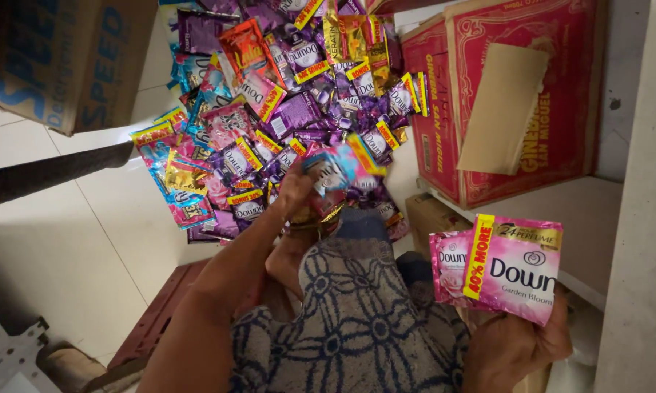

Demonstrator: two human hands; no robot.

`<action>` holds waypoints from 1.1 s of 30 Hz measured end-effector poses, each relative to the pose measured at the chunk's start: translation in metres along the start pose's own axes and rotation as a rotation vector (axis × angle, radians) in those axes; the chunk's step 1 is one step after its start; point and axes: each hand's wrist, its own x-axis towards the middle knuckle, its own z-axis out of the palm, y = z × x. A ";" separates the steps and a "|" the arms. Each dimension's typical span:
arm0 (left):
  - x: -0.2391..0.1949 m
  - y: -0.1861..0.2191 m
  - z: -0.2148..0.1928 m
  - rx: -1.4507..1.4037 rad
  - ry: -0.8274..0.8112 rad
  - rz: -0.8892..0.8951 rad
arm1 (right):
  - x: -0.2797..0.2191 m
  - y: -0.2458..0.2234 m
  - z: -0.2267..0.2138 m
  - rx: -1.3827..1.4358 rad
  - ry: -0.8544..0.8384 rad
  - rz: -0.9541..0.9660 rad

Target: Sorting through and organizing sachets of detergent and fabric softener on a floor and placing them onto shelves.

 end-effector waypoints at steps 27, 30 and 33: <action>-0.065 0.004 -0.041 0.855 0.266 0.528 | -0.012 0.037 -0.021 0.260 -0.078 0.057; -0.009 -0.076 -0.090 0.965 0.027 0.989 | -0.010 0.011 -0.008 0.266 -0.052 0.067; -0.047 0.018 -0.038 1.301 0.163 0.576 | -0.003 -0.006 -0.004 0.335 -0.069 0.080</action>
